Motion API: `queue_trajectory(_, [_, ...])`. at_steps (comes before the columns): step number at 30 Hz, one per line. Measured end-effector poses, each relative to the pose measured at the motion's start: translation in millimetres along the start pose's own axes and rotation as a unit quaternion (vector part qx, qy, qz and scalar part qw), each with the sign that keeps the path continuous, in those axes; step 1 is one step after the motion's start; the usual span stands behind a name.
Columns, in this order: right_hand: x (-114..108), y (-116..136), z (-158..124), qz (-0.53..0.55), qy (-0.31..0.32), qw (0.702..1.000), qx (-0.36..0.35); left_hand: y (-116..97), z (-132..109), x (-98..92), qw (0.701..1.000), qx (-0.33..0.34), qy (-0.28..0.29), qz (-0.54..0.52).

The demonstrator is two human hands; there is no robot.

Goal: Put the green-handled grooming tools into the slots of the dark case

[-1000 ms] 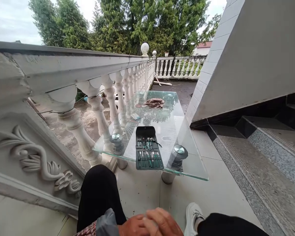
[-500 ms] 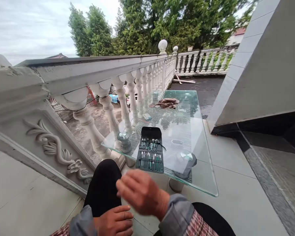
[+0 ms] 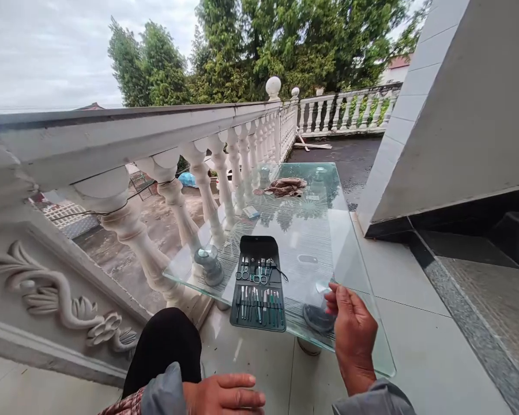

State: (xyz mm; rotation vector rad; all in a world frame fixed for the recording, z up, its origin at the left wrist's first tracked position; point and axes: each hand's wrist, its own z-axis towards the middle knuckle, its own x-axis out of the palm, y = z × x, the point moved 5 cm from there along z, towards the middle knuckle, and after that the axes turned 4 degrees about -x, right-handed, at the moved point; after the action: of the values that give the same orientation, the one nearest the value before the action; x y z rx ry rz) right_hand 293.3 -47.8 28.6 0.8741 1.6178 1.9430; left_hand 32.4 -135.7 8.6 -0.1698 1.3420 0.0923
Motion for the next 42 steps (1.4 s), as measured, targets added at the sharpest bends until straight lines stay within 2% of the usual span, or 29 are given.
queue_trajectory(3, [23, -26, -8, -0.006, 0.024, 0.999, 0.048, 16, 0, -9.9, 0.997, 0.006, -0.071, -0.003])
queue_trajectory(6, [49, -39, -7, -0.003, 0.053, 0.996, 0.069, 34, 0, -31.7, 0.987, 0.016, -0.161, -0.009])
queue_trajectory(10, [73, -41, -1, -0.027, 0.109, 0.992, 0.06, 67, 6, -58.6, 0.988, 0.015, -0.155, -0.024])
queue_trajectory(13, [80, -44, 0, -0.051, 0.151, 0.985, 0.067, 90, 17, -66.1, 0.99, 0.029, -0.119, -0.064])
queue_trajectory(17, [84, -53, -6, -0.057, 0.197, 0.973, 0.104, 100, 28, -51.0, 0.983, 0.089, -0.09, -0.133])
queue_trajectory(21, [81, -58, -11, -0.068, 0.21, 0.967, 0.128, 98, 31, -18.2, 0.959, 0.107, -0.066, -0.255])
queue_trajectory(22, [80, -58, -12, -0.076, 0.211, 0.966, 0.125, 95, 31, -8.2, 0.96, 0.122, -0.03, -0.252])
queue_trajectory(23, [79, -58, -12, -0.086, 0.212, 0.966, 0.12, 93, 30, -0.2, 0.962, 0.128, 0.001, -0.241])
queue_trajectory(24, [78, -57, -13, -0.1, 0.213, 0.965, 0.113, 91, 30, 3.4, 0.967, 0.143, 0.004, -0.212])
queue_trajectory(27, [75, -50, -16, -0.167, 0.225, 0.958, 0.064, 92, 28, 0.4, 0.984, 0.16, -0.033, -0.063])
queue_trajectory(29, [75, -41, -21, -0.212, 0.246, 0.946, -0.007, 94, 28, -8.6, 0.984, 0.165, -0.07, 0.021])
queue_trajectory(32, [73, -24, -33, -0.251, 0.275, 0.919, -0.133, 97, 27, -21.5, 0.981, 0.141, -0.11, 0.08])
queue_trajectory(36, [66, -10, -50, -0.277, 0.292, 0.884, -0.237, 97, 25, -25.0, 0.978, 0.132, -0.113, 0.12])
queue_trajectory(39, [58, -6, -58, -0.286, 0.291, 0.878, -0.249, 96, 26, -22.6, 0.977, 0.127, -0.101, 0.138])
queue_trajectory(42, [49, -8, -59, -0.292, 0.285, 0.893, -0.187, 94, 27, -21.4, 0.976, 0.125, -0.095, 0.151])
